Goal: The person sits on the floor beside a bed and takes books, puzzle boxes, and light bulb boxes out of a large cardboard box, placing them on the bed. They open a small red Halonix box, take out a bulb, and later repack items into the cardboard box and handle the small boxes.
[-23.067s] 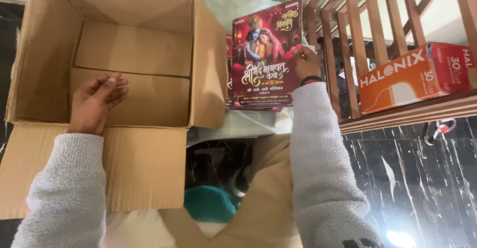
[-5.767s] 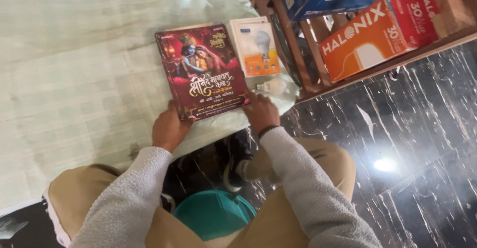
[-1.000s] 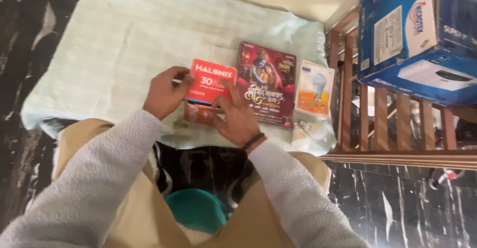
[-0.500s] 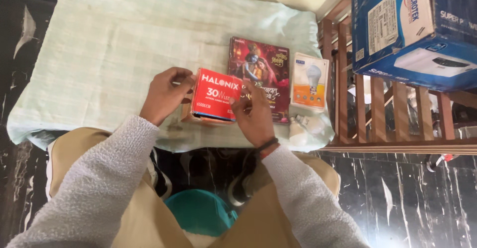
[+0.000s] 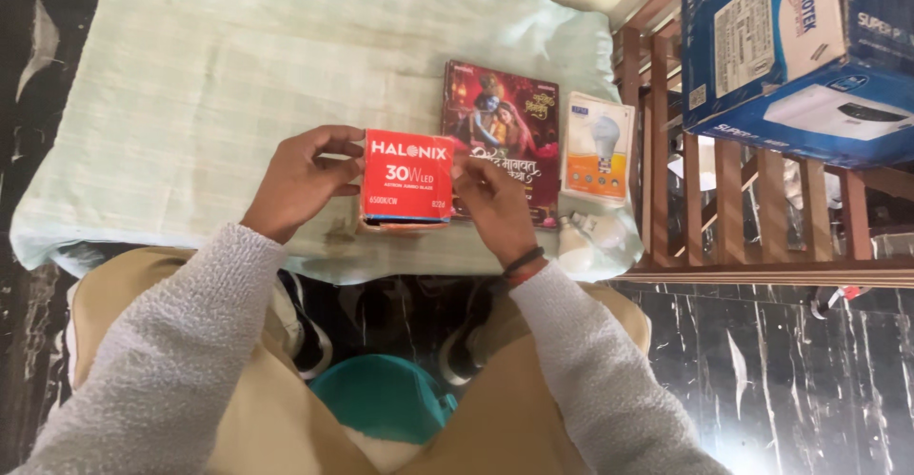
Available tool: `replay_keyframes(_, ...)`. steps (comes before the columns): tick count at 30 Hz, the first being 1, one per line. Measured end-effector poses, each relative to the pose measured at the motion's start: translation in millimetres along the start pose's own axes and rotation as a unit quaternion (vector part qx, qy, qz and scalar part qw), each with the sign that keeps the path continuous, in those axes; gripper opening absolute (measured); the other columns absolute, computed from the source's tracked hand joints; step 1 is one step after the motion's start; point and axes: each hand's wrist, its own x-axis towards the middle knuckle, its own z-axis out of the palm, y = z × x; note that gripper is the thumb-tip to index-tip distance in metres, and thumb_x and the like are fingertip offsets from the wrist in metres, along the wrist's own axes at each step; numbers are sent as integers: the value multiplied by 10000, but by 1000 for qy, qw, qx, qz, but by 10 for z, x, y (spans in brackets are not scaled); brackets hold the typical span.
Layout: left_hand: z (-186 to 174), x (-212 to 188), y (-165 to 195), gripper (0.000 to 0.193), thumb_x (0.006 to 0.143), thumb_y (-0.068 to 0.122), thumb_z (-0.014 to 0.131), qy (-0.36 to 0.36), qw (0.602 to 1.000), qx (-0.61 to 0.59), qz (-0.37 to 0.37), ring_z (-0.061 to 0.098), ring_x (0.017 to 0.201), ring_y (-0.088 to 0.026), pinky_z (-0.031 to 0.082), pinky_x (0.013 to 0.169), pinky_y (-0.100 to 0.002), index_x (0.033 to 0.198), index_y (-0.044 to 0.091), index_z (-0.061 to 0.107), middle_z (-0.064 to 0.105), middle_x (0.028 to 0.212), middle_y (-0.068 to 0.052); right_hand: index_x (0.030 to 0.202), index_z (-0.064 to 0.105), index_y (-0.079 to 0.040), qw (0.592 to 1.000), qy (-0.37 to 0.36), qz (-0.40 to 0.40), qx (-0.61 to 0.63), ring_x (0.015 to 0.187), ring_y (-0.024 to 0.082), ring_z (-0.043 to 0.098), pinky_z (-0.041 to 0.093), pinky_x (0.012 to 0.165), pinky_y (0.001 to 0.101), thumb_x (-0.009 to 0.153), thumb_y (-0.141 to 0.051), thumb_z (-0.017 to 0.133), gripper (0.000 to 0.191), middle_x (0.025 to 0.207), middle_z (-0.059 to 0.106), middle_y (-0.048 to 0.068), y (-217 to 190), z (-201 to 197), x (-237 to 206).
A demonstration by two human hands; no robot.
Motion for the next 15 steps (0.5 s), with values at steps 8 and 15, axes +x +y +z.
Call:
replay_keyframes(8, -4, -23, 40, 329, 888, 28, 682, -5, 1000, -7, -24, 724, 972, -181, 663, 770, -325, 1215, 3, 667, 705, 1112, -72, 1141, 692, 20, 999, -24, 30, -21, 894, 116, 690, 593, 775, 279, 985, -318, 701, 372, 974, 728, 74, 75, -27, 43)
replay_keyframes(15, 23, 43, -86, 278, 947, 69, 615, 7, 1000, -27, 0, 728, 978, -160, 645, 788, -331, 1213, 12, 669, 724, 1105, -78, 977, 696, 29, 1000, -26, 12, -4, 927, 118, 691, 619, 771, 314, 961, -322, 709, 351, 1254, 670, -23, 192, -13, 97)
